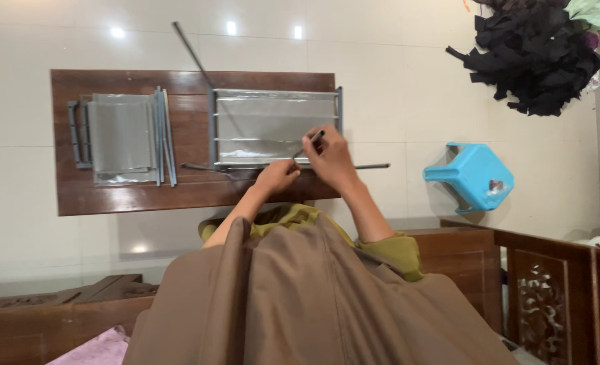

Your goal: The person assembles a metal-framed storage unit by inserting metal rods into a fabric-lined frame and securing the corners with small black connectors. The person handles the frame, rods, and connectors by hand on a wooden table.

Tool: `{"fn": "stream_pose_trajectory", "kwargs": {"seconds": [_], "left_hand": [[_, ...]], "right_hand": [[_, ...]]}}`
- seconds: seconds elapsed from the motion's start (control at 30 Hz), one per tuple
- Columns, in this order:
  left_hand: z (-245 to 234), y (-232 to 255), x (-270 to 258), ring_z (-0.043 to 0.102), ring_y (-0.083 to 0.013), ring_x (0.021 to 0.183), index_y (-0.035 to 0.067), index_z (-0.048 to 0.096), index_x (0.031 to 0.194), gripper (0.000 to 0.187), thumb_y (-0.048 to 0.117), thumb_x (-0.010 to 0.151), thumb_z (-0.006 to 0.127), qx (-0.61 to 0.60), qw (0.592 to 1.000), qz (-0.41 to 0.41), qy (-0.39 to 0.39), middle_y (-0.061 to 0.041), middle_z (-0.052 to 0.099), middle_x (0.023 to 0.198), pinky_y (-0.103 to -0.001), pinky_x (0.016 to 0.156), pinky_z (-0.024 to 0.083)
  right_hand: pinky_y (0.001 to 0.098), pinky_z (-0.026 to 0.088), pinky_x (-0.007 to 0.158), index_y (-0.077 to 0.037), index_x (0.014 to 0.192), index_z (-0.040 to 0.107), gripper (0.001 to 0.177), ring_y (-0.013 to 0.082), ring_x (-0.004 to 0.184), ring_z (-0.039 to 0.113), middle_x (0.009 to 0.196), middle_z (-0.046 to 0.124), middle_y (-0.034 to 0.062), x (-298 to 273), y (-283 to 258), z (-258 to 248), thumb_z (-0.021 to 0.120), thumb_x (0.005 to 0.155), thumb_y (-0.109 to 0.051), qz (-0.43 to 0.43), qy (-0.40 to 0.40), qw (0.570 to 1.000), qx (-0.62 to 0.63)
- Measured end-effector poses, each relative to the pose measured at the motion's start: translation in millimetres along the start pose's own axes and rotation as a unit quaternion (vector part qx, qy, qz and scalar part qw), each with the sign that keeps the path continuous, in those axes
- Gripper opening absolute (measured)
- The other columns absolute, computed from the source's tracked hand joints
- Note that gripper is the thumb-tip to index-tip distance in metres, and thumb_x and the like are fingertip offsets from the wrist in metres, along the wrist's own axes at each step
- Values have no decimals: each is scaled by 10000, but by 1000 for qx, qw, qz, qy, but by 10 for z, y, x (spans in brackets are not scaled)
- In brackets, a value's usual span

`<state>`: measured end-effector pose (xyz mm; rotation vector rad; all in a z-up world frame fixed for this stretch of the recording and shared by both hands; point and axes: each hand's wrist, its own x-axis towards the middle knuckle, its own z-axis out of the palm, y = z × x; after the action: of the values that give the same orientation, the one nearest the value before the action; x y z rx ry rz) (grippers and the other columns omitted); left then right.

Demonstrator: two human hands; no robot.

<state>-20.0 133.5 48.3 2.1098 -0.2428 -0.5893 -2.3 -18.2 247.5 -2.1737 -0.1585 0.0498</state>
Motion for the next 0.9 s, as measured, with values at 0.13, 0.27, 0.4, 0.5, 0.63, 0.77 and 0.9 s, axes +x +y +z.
{"fn": "stream_pose_trajectory", "kwargs": {"seconds": [0.13,0.27,0.4,0.5,0.63,0.77,0.9], "left_hand": [[204,330,454,660,-313,1053,160,681,1145,256,276,917,683,9,998,24,54,-78,692,1069,-446,890,526],[337,486,802,644,-307,1092,179,644,1212,329,259,899,705,77,995,31,53,-59,635,1215,-469,922,511],[428,521,1175,595,-287,1202,172,604,1290,443,238,865,710,130,989,51,48,-45,568,1348,-505,994,474],[475,500,1470,503,-264,1338,182,556,1364,537,253,855,710,154,988,16,9,-35,489,1455,-531,1082,399],[559,411,1927,376,-264,1462,184,470,1454,635,299,878,711,181,982,-43,-15,-52,391,1571,-534,1170,296],[577,254,2362,306,-293,1501,149,357,1541,766,337,893,721,169,982,-72,48,-88,342,1609,-551,1212,227],[650,123,2622,239,-281,1543,131,273,1589,856,344,894,725,174,979,-92,55,-75,319,1643,-575,1233,161]], "right_hand": [[293,605,668,2,1004,673,138,139,789,709,934,709,104,279,-25,-680,685,1001,-136,-38,29,999,-2],[284,631,710,13,1022,680,153,141,825,745,957,718,102,604,208,-1183,695,1021,-139,-34,104,994,-20],[282,623,715,12,1030,688,136,157,840,735,986,703,109,920,677,-1310,673,1047,-122,-17,136,990,-28],[283,621,721,19,1033,680,144,163,854,737,993,699,106,1132,1009,-1228,656,1052,-122,-10,150,989,-1],[291,614,701,34,1036,681,158,181,845,730,1011,679,128,1259,1330,-1146,639,1055,-117,-15,167,986,21],[283,618,696,43,1036,666,175,169,835,741,1021,663,130,1383,1462,-1108,615,1062,-122,32,161,986,43],[287,627,705,47,1028,663,180,178,836,742,1008,669,134,1396,1485,-1143,604,1070,-117,26,149,988,19]]}}
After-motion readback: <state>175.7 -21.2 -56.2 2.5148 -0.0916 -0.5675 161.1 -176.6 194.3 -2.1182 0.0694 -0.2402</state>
